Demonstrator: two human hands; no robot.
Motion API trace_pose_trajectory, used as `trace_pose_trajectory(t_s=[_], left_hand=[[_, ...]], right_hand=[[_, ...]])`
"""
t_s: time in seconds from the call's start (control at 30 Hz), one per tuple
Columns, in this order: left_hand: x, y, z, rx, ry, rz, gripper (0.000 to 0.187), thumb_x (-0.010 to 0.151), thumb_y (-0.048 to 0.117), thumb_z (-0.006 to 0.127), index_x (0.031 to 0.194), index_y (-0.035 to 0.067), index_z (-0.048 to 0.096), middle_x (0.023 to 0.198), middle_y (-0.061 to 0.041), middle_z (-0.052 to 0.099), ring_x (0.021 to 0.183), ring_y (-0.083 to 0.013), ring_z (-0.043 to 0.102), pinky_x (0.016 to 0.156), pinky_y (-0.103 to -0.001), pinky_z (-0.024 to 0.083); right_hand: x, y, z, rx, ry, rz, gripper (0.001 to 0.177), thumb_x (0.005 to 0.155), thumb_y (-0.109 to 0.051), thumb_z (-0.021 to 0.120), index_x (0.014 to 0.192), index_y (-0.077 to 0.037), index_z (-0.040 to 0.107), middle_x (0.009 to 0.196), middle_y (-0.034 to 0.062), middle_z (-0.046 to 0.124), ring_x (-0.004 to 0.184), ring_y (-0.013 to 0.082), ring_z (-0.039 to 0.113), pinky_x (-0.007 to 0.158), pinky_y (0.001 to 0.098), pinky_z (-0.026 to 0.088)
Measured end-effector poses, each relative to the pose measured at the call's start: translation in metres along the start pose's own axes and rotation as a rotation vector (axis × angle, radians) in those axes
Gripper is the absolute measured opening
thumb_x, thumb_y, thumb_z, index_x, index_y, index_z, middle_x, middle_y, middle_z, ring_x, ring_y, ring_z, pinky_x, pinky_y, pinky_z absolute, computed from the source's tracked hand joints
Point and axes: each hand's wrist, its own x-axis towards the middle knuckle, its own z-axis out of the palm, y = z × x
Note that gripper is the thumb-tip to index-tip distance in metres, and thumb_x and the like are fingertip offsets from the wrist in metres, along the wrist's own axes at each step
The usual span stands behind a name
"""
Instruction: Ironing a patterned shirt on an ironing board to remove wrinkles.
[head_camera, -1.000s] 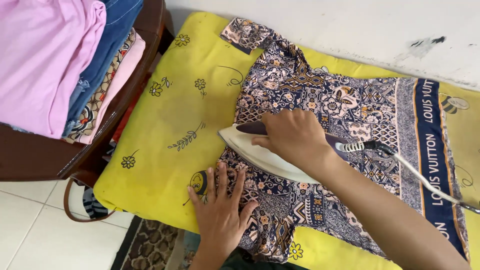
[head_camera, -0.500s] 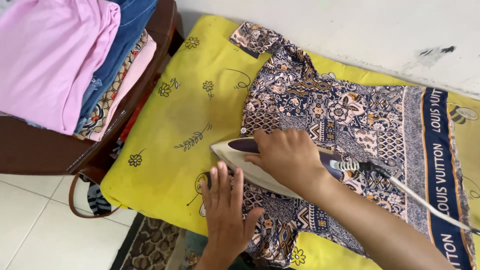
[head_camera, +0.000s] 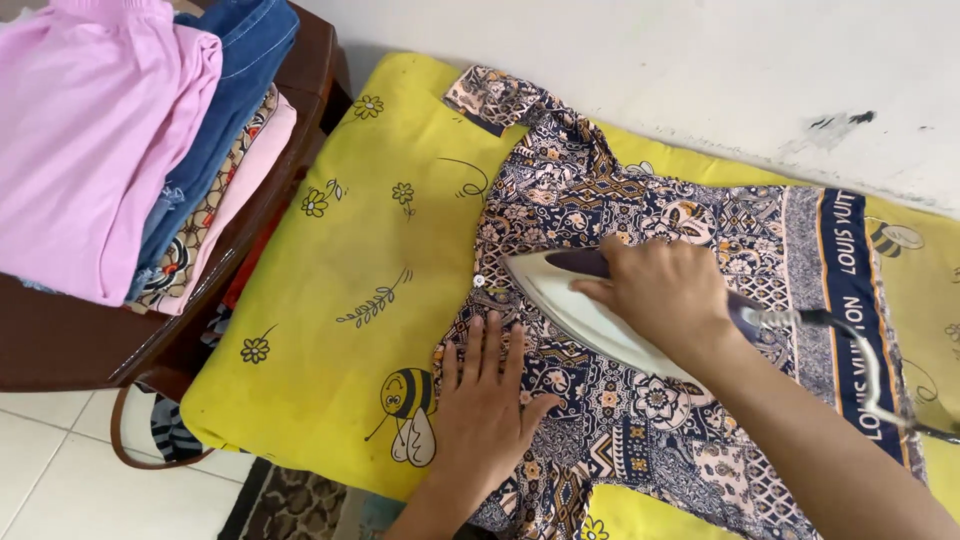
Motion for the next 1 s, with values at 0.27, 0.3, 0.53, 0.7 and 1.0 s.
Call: trace_pose_trajectory(t_s=[0.27,0.3,0.53,0.7,1.0], left_hand=[[0.002,-0.005,-0.009,-0.180,-0.117,0.020,0.084,0.104,0.074,0.022,0.161,0.013,0.028,0.169,-0.016,0.021,0.155,-0.0348,0.018,0.122,-0.054,0.014],[0.001,-0.005,-0.007,-0.120,-0.090,0.024,0.083,0.105,0.074,0.017,0.162,0.014,0.025,0.170,-0.015,0.019,0.157,-0.0336,0.016,0.124,-0.053,0.013],[-0.003,-0.006,-0.003,-0.061,-0.043,0.033,0.081,0.106,0.074,0.017,0.164,0.017,0.022,0.170,-0.010,0.019,0.159,-0.0310,0.012,0.126,-0.049,0.010],[-0.001,-0.007,-0.005,0.007,-0.036,0.039,0.085,0.102,0.077,0.018,0.165,0.019,0.019,0.172,-0.008,0.015,0.159,-0.0289,0.012,0.126,-0.048,0.011],[-0.003,-0.007,-0.006,0.053,-0.034,0.045,0.086,0.100,0.078,0.020,0.165,0.022,0.018,0.173,-0.007,0.014,0.161,-0.0266,0.009,0.128,-0.046,0.009]], right_hand=[[0.123,-0.040,-0.027,0.210,0.175,-0.053,0.060,0.090,-0.070,0.067,0.107,-0.013,0.075,0.095,0.0146,0.074,0.088,0.0401,0.072,0.068,0.0485,0.057],[0.120,-0.038,-0.029,0.221,0.163,-0.074,0.062,0.089,-0.069,0.069,0.106,-0.011,0.075,0.096,0.0159,0.074,0.089,0.0408,0.072,0.069,0.0493,0.058],[-0.003,0.007,-0.007,0.098,-0.050,-0.106,0.062,0.095,-0.077,0.047,0.110,-0.019,0.063,0.067,0.0023,0.069,0.065,0.0263,0.074,0.056,0.0429,0.061],[-0.036,0.065,0.039,-0.054,-0.111,-0.050,0.064,0.093,-0.083,0.035,0.108,-0.025,0.058,0.060,-0.0055,0.062,0.051,0.0137,0.066,0.044,0.0312,0.056],[0.100,0.158,0.048,0.015,-0.028,0.304,0.075,0.096,-0.084,0.044,0.112,-0.014,0.069,0.079,0.0076,0.070,0.070,0.0251,0.070,0.058,0.0349,0.059]])
